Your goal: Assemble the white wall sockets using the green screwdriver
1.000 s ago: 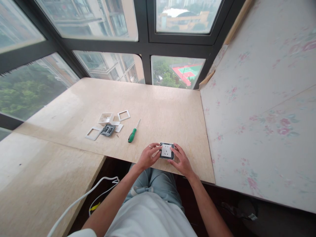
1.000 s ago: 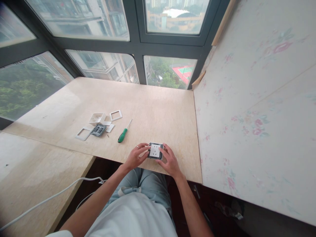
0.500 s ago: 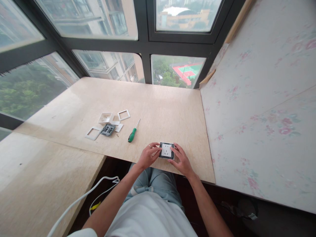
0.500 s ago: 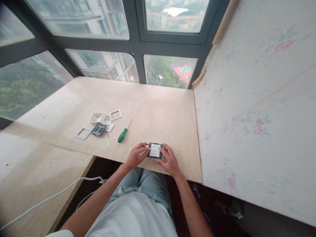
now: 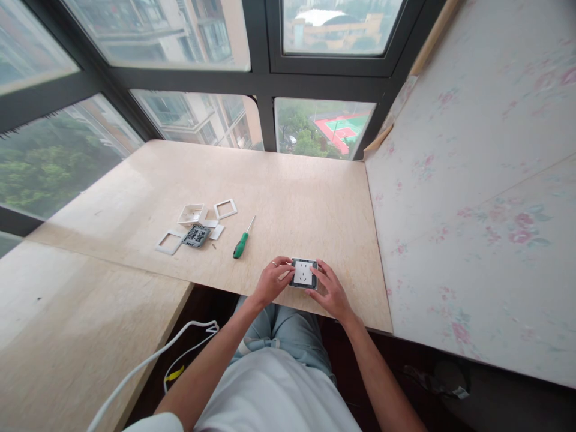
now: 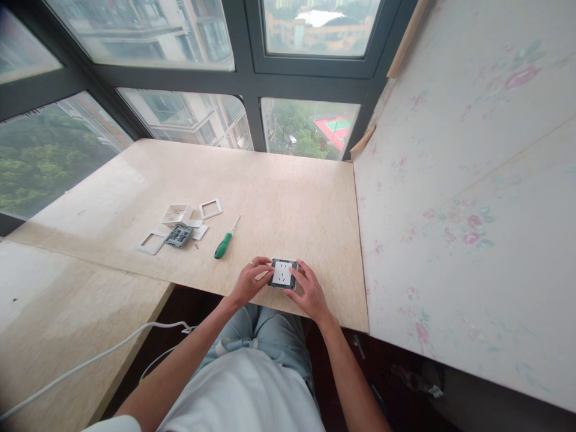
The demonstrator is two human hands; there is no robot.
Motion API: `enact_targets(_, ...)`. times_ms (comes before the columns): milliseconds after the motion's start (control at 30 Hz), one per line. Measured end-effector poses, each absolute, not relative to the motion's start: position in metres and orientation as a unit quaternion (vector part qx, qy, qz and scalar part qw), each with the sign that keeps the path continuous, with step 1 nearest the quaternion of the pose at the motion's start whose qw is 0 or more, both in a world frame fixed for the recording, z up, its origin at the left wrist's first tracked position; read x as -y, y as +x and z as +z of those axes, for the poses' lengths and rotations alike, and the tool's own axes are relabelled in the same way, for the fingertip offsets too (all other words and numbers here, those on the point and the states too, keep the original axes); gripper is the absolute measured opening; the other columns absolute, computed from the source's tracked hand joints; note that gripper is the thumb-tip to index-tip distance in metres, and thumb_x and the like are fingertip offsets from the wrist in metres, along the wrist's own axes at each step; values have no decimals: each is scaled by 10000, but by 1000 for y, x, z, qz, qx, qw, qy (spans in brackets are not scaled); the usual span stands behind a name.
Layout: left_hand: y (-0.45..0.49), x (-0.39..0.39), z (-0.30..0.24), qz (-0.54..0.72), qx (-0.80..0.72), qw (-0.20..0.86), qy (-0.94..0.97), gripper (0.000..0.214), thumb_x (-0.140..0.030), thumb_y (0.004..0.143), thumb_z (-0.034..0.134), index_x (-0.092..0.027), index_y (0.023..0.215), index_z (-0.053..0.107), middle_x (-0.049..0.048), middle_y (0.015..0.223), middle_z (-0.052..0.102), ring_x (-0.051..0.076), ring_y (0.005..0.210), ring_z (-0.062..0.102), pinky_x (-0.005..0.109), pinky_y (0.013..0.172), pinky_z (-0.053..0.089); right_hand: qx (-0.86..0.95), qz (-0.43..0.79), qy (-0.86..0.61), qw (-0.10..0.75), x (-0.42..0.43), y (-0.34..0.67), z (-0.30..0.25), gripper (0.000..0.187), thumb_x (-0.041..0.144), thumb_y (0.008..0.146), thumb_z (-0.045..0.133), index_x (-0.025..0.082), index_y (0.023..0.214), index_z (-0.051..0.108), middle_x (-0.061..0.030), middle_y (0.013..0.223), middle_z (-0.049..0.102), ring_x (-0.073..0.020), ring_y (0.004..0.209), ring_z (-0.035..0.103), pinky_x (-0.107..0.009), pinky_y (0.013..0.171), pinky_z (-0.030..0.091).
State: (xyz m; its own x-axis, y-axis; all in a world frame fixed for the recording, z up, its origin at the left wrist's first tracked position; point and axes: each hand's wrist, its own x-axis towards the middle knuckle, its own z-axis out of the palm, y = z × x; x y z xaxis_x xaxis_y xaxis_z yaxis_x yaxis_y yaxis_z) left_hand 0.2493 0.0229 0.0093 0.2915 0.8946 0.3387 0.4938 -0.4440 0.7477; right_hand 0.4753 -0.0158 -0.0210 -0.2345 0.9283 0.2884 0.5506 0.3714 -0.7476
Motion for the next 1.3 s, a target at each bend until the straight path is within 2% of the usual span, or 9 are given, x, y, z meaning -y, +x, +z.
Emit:
enact_targets(500, 250, -23, 10, 375, -472, 272, 750, 103, -221, 876, 638, -219, 895, 739, 81, 1106, 681, 193, 928, 676, 353, 838, 576, 741, 259, -499, 368, 16, 475, -21, 575, 442, 857, 668, 287, 1391, 522, -130, 1505, 414, -306, 1358, 455, -500, 1089, 441)
enact_targets(767, 252, -20, 11, 389, -463, 272, 749, 132, -229, 907, 591, -211, 917, 721, 82, 1043, 686, 201, 973, 661, 360, 868, 557, 737, 267, -496, 373, 15, 475, -21, 572, 442, 857, 666, 294, 1391, 523, -119, 1509, 412, -298, 1354, 459, -488, 1095, 434)
enact_targets(1100, 252, -27, 17, 375, -495, 348, 702, 107, -191, 842, 647, -211, 854, 752, 90, 1125, 690, 222, 1035, 661, 385, 901, 553, 734, 272, -497, 374, 16, 475, -20, 581, 433, 852, 674, 304, 1397, 516, -113, 1511, 412, -305, 1349, 465, -498, 1088, 441)
enact_targets(1300, 249, -25, 18, 379, -482, 350, 708, 148, -188, 842, 650, -214, 945, 753, 93, 1144, 689, 223, 1070, 654, 393, 933, 544, 734, 270, -498, 375, 16, 475, -21, 582, 431, 847, 682, 278, 1388, 528, -130, 1507, 413, -303, 1358, 454, -490, 1098, 429)
